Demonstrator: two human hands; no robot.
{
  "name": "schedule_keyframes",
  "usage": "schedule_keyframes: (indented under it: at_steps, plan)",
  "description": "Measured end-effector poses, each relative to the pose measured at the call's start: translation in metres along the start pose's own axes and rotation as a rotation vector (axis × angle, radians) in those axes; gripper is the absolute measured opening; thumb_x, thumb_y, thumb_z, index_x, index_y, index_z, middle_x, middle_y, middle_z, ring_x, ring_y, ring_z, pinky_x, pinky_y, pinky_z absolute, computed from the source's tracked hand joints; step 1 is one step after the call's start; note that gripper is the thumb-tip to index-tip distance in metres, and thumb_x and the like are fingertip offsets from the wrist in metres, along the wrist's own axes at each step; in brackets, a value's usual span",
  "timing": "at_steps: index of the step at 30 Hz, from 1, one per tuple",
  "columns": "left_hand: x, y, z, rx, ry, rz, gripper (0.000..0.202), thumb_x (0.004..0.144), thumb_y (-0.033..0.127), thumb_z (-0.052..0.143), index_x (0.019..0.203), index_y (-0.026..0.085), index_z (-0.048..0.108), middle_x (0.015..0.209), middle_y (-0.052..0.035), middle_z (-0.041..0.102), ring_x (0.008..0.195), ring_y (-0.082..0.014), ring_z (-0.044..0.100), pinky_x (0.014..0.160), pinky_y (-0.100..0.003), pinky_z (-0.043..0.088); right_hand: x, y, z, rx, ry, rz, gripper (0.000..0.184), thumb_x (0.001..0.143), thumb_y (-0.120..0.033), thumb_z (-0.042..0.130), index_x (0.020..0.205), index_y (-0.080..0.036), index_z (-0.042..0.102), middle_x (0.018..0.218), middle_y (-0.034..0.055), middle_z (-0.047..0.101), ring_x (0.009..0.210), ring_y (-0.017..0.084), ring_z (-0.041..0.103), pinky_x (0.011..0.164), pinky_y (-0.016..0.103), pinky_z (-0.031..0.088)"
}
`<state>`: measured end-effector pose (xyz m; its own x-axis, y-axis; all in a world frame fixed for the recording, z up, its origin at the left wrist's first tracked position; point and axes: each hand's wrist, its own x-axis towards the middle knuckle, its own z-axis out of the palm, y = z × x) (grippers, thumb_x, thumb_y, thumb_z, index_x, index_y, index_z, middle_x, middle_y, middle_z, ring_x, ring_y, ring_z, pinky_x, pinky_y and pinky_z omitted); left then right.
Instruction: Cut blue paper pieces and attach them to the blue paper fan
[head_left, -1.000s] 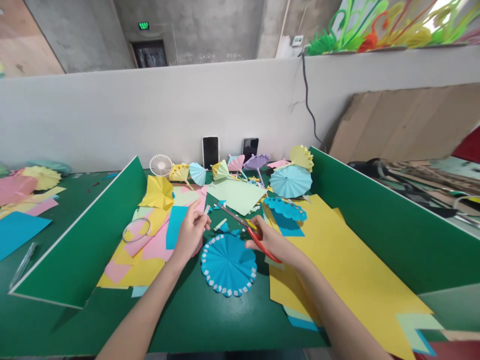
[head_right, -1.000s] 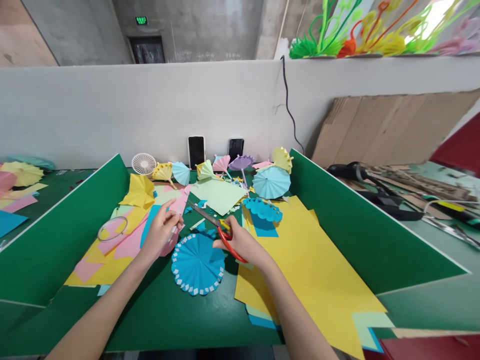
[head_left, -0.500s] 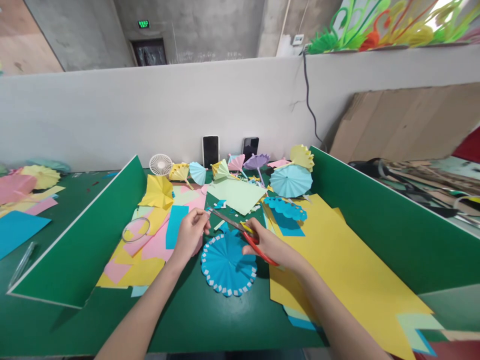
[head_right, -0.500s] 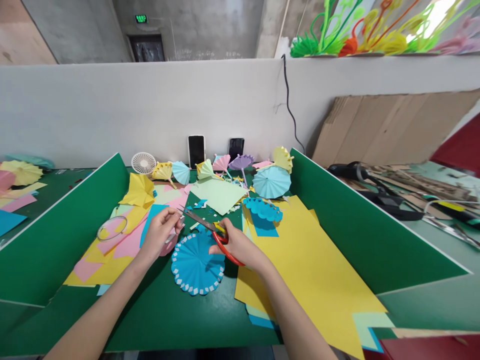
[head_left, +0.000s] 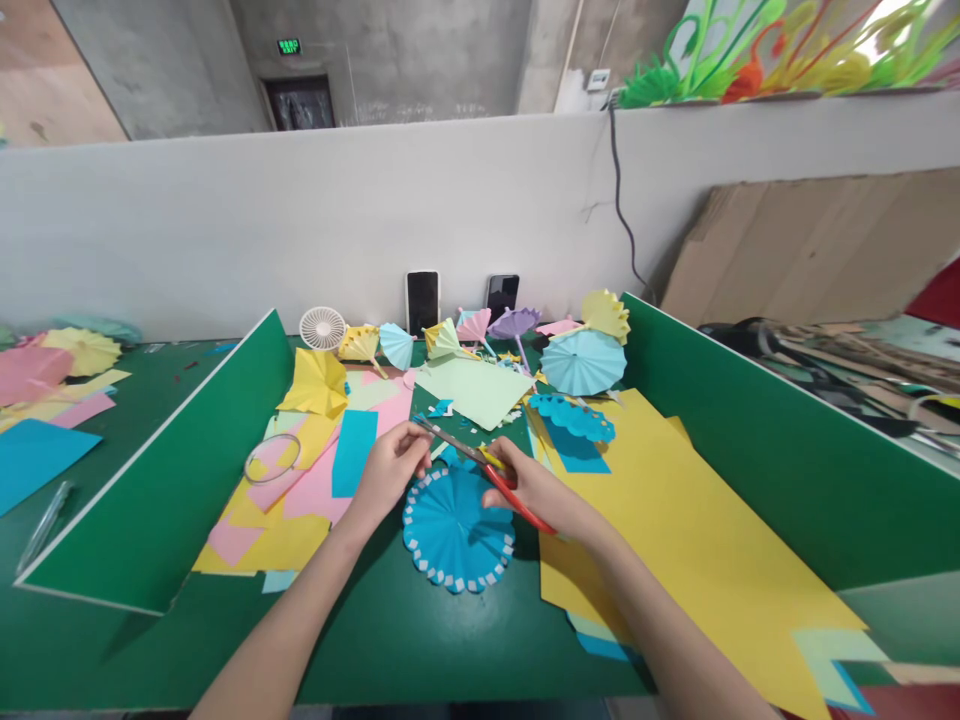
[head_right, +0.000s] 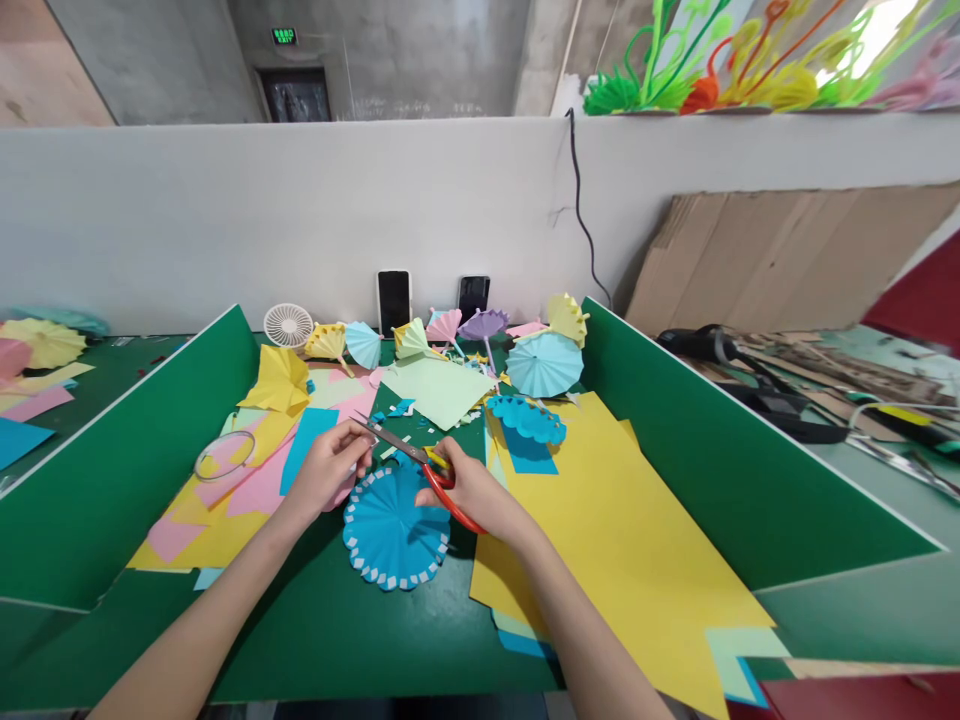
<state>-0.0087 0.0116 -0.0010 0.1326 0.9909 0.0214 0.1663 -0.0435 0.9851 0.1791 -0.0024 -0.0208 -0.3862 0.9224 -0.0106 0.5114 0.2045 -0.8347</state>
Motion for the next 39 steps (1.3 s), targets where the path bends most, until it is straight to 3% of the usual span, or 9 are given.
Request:
schedule_keyframes:
  at_steps: [9, 39]
  plan:
    - [-0.0006, 0.0003, 0.0009, -0.02, -0.025, -0.001, 0.015, 0.069, 0.03, 0.048, 0.069, 0.016, 0.048, 0.048, 0.0061, 0.047, 0.04, -0.0053, 0.044, 0.039, -0.016, 0.031, 0.0013, -0.0042, -0.0004, -0.007, 0.061, 0.017, 0.045, 0.062, -0.052, 0.055, 0.063, -0.021, 0.023, 0.057, -0.0082, 0.023, 0.054, 0.008, 0.02, 0.047, 0.019, 0.02]
    - [-0.0009, 0.0014, 0.0016, -0.017, -0.039, 0.002, 0.017, 0.07, 0.032, 0.048, 0.071, 0.016, 0.048, 0.049, 0.0064, 0.045, 0.04, -0.0054, 0.042, 0.04, -0.017, 0.03, 0.0025, -0.0031, -0.0027, -0.092, 0.145, -0.008, 0.047, 0.062, -0.057, 0.05, 0.06, -0.021, 0.021, 0.055, -0.0069, 0.024, 0.052, 0.007, 0.022, 0.045, 0.019, 0.02]
